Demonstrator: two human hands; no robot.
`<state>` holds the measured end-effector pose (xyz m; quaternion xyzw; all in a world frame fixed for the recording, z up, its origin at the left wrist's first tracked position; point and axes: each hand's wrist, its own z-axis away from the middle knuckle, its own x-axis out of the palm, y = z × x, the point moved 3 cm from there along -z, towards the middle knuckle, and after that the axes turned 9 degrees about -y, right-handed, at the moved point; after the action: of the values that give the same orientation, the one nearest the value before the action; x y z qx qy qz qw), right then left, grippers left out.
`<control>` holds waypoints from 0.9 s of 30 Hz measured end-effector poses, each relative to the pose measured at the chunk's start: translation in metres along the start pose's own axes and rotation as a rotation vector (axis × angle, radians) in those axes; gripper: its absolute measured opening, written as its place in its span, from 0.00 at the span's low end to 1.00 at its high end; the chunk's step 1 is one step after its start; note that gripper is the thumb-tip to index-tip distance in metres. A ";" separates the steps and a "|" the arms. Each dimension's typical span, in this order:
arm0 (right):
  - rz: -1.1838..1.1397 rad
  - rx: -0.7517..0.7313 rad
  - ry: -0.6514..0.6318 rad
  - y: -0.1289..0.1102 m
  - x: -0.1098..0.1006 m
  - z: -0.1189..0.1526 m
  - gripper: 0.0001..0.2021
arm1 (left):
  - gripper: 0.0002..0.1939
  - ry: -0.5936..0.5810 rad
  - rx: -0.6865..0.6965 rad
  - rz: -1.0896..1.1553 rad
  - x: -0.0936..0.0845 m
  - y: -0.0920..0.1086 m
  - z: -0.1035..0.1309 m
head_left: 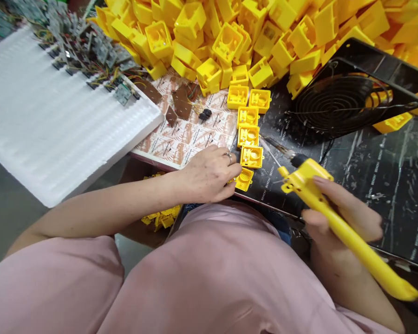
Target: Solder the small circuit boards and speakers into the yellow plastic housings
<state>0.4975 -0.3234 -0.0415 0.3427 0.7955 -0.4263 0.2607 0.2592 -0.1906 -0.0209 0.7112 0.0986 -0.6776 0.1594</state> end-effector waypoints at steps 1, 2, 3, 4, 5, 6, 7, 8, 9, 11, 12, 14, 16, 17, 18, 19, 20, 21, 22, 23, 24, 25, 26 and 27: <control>0.041 -0.007 0.063 0.001 0.002 -0.005 0.26 | 0.11 0.026 -0.029 0.050 -0.004 -0.007 0.002; 0.071 -0.023 0.110 0.001 0.004 -0.011 0.25 | 0.12 0.049 -0.078 0.089 -0.009 -0.017 0.004; 0.085 -0.031 0.134 0.002 0.005 -0.015 0.26 | 0.12 0.061 -0.154 0.105 -0.014 -0.032 0.006; 0.079 -0.026 0.138 0.003 0.005 -0.020 0.26 | 0.13 0.067 -0.253 0.093 -0.019 -0.050 0.008; 0.052 -0.032 0.133 0.003 0.004 -0.024 0.26 | 0.13 0.061 -0.372 0.050 -0.022 -0.070 0.009; 0.015 -0.042 0.102 0.003 0.004 -0.028 0.26 | 0.13 0.048 -0.504 -0.002 -0.024 -0.092 0.009; -0.026 -0.057 0.050 0.003 0.004 -0.032 0.25 | 0.13 0.051 -0.623 -0.052 -0.025 -0.113 0.008; -0.055 -0.076 -0.011 0.002 0.005 -0.037 0.24 | 0.15 0.048 -0.704 -0.092 -0.023 -0.132 0.006; -0.062 -0.094 -0.079 0.001 0.006 -0.041 0.21 | 0.17 0.045 -0.751 -0.124 -0.018 -0.148 0.003; -0.014 -0.109 -0.173 -0.001 0.010 -0.050 0.16 | 0.21 0.016 -0.805 -0.153 -0.005 -0.172 -0.006; 0.029 -0.111 -0.189 -0.002 0.012 -0.054 0.14 | 0.21 0.010 -0.840 -0.149 0.002 -0.180 -0.009; 0.081 -0.120 -0.204 -0.002 0.015 -0.061 0.13 | 0.21 0.052 -0.911 -0.074 0.009 -0.188 -0.012; 0.087 -0.122 -0.200 0.000 0.018 -0.064 0.14 | 0.23 0.216 -0.908 0.122 0.004 -0.191 -0.009; 0.087 -0.119 -0.197 0.000 0.019 -0.066 0.15 | 0.25 0.342 -0.855 0.266 -0.003 -0.191 -0.007; 0.084 -0.113 -0.195 0.001 0.021 -0.068 0.16 | 0.25 0.473 -0.777 0.421 -0.011 -0.191 -0.005; 0.081 -0.105 -0.194 0.001 0.023 -0.070 0.17 | 0.25 0.606 -0.690 0.567 -0.020 -0.192 -0.002; 0.079 -0.101 -0.197 0.001 0.027 -0.072 0.17 | 0.25 0.735 -0.603 0.688 -0.029 -0.193 -0.001; 0.078 -0.101 -0.200 0.000 0.031 -0.074 0.17 | 0.25 0.836 -0.524 0.775 -0.036 -0.196 0.000; 0.079 -0.103 -0.205 0.000 0.036 -0.077 0.17 | 0.27 0.906 -0.455 0.821 -0.041 -0.199 0.000; 0.084 -0.110 -0.207 0.000 0.041 -0.078 0.16 | 0.29 0.950 -0.404 0.820 -0.044 -0.201 -0.001; 0.090 -0.119 -0.210 0.000 0.046 -0.080 0.15 | 0.32 0.939 -0.384 0.799 -0.045 -0.202 -0.004; 0.096 -0.122 -0.211 0.000 0.050 -0.081 0.14 | 0.34 0.872 -0.401 0.787 -0.042 -0.203 -0.008; 0.096 -0.119 -0.209 0.002 0.054 -0.081 0.14 | 0.36 0.776 -0.444 0.784 -0.039 -0.202 -0.012; 0.090 -0.108 -0.210 0.004 0.056 -0.081 0.14 | 0.36 0.688 -0.484 0.797 -0.035 -0.199 -0.015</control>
<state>0.4551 -0.2344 -0.0424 0.3171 0.7695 -0.4043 0.3794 0.2001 0.0028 -0.0042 0.8160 0.0216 -0.2534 0.5191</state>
